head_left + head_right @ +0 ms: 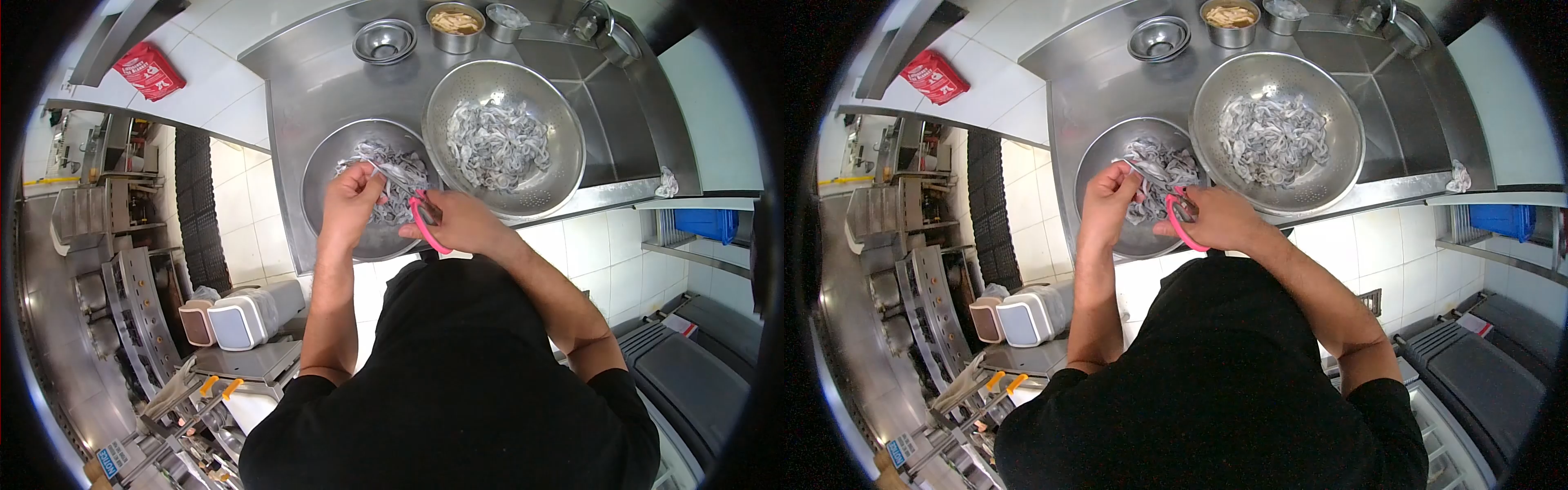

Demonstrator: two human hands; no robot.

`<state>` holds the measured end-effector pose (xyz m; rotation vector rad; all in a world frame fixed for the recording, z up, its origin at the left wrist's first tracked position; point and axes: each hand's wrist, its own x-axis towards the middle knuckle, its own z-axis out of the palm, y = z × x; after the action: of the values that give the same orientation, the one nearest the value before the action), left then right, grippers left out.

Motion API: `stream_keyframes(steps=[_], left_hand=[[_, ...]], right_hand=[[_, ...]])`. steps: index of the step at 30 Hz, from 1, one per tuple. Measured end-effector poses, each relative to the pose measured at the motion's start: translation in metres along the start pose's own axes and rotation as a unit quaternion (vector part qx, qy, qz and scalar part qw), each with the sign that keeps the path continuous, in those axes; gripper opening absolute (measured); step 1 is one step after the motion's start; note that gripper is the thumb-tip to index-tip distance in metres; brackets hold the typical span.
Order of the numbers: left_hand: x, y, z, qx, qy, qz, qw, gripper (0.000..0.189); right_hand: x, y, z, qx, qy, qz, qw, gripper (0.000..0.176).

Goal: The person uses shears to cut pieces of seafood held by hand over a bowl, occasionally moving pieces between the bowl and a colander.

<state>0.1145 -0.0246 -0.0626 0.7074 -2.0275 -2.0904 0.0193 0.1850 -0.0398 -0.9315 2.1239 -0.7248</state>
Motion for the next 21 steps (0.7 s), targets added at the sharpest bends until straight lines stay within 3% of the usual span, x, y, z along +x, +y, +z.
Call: stream_keyframes(steps=[6,12,15,18,21], left_hand=[[0.001,-0.01,-0.004,-0.068,-0.013,-0.061,0.996,0.006],[0.001,-0.033,0.004,-0.349,-0.009,-0.068,0.935,0.008],[0.002,-0.021,0.017,-0.332,0.101,-0.07,0.935,0.01],[0.017,-0.034,0.006,-0.274,0.163,-0.026,0.947,0.014],[0.021,-0.034,-0.002,-0.291,0.149,-0.007,0.945,0.017]], right_hand=[[0.003,0.003,0.007,-0.043,0.04,-0.024,0.998,0.09],[0.005,0.005,0.011,-0.039,0.058,-0.041,0.997,0.09],[0.003,0.008,0.01,-0.027,0.038,-0.04,0.998,0.089],[-0.003,0.007,-0.001,0.08,-0.059,0.023,0.995,0.082],[-0.003,0.023,0.002,0.271,-0.167,-0.037,0.947,0.071]])
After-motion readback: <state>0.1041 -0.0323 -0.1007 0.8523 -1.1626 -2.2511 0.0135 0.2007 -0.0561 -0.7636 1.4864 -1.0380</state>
